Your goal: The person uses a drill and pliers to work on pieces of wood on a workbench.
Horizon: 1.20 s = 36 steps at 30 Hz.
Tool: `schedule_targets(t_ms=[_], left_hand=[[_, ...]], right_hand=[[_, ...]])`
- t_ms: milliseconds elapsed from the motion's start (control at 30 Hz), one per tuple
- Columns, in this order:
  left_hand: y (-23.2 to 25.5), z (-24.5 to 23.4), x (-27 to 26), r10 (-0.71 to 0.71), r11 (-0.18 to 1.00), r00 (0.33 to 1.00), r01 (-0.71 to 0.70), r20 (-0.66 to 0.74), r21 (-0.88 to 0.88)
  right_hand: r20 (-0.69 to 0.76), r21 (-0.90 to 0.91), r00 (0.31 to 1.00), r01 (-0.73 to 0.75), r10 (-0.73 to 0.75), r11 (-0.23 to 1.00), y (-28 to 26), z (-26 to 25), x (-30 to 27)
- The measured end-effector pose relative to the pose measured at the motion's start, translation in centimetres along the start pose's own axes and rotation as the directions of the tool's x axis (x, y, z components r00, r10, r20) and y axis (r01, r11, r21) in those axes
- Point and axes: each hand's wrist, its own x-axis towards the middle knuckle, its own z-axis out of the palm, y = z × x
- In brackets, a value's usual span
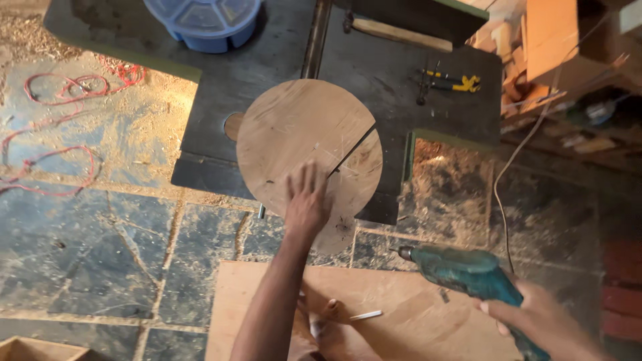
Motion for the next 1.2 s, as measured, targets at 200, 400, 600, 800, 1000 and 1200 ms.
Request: schedule_targets(t_ms=[200,400,600,800,1000,1200], left_hand=[[-0.7,0.3,-10.5,-0.461,0.844,0.822,0.289,-0.335,-0.452],[-3.7,3.8,-15.0,-0.81,0.053,0.518,0.531,0.274,-0.846],[-4.6,5.0,-15.1,-0.753,-0.15,0.478,0.544,0.452,-0.826],[-3.4,4.3,-13.8,-0.5,-0.155,0.69,0.524,0.524,-0.837],[-2.2,2.3,-9.3,-0.365,-0.243,0.669,0.603,0.647,-0.76],[1.2,-0.9,-8.4,-0.26,-0.293,0.698,0.602,0.667,-0.743]], right_hand=[[-0.015,0.193,0.996,-0.086,0.091,0.977,10.9,2.9,3.9],[-0.113,0.057,0.992,-0.047,0.053,0.997,21.9,8.0,9.2],[-0.135,-0.133,0.99,0.018,-0.036,0.991,28.1,11.5,10.5],[-0.093,-0.247,0.986,0.113,-0.14,0.962,30.4,12.6,9.5],[-0.114,-0.32,0.958,0.214,-0.262,0.923,25.0,12.0,7.9],[0.037,0.078,0.985,-0.17,0.168,0.982,14.0,7.8,3.0]])
